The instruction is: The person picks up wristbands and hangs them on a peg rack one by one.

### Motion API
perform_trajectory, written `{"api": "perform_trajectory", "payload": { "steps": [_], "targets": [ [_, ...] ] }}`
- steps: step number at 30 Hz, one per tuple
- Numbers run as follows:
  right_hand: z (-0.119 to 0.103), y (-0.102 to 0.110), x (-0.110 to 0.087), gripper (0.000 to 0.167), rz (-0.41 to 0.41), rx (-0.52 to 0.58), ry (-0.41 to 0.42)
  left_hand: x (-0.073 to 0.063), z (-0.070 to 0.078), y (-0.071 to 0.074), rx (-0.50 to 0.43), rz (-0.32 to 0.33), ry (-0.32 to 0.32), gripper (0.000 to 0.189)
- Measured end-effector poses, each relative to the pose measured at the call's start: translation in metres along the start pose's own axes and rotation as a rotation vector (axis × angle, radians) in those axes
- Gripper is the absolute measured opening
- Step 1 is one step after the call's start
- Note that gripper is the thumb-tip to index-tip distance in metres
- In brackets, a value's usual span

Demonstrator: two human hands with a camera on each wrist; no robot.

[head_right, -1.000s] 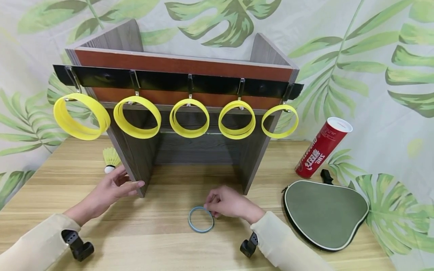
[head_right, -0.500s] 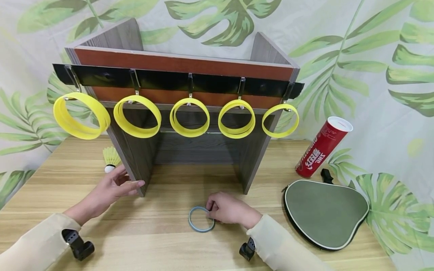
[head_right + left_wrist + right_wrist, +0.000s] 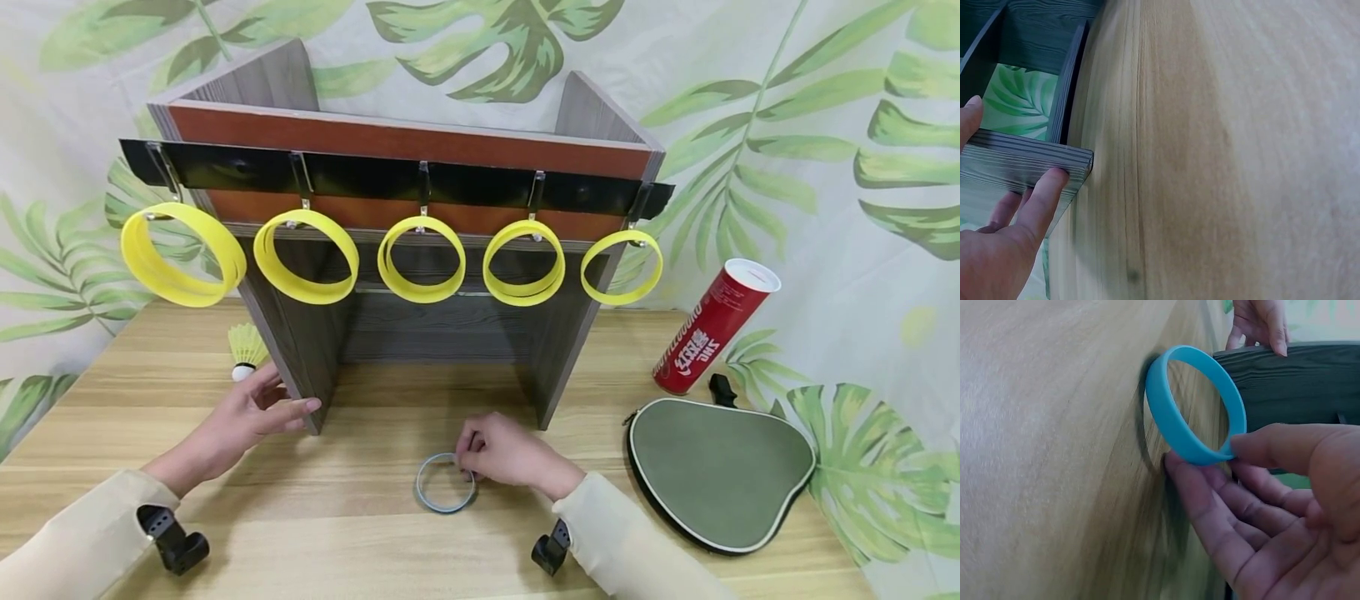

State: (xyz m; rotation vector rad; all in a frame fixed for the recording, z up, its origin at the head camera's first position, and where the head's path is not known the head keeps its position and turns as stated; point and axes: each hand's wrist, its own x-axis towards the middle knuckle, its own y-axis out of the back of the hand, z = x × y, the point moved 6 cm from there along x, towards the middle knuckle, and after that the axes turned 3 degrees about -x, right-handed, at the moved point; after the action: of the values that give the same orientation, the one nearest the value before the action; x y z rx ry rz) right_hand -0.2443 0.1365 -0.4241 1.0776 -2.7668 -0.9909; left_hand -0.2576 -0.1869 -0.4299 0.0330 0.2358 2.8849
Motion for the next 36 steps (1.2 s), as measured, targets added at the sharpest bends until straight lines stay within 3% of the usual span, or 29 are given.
{"api": "perform_trajectory", "payload": {
  "steps": [7,18,26,36],
  "targets": [
    [0.009,0.000,-0.001,0.008,-0.017,0.279,-0.040,0.000,0.001,0.000,-0.001,0.005,0.002,0.073],
    [0.014,0.006,-0.005,0.014,0.005,0.450,-0.064,-0.001,0.001,0.000,0.001,0.002,0.009,0.073],
    [0.001,0.022,-0.019,0.020,0.063,0.481,0.032,0.000,0.001,0.001,0.003,-0.004,0.016,0.074],
    [-0.030,0.052,-0.041,0.018,0.141,0.455,0.090,0.000,0.001,0.000,0.003,-0.001,0.018,0.074]
  ]
}}
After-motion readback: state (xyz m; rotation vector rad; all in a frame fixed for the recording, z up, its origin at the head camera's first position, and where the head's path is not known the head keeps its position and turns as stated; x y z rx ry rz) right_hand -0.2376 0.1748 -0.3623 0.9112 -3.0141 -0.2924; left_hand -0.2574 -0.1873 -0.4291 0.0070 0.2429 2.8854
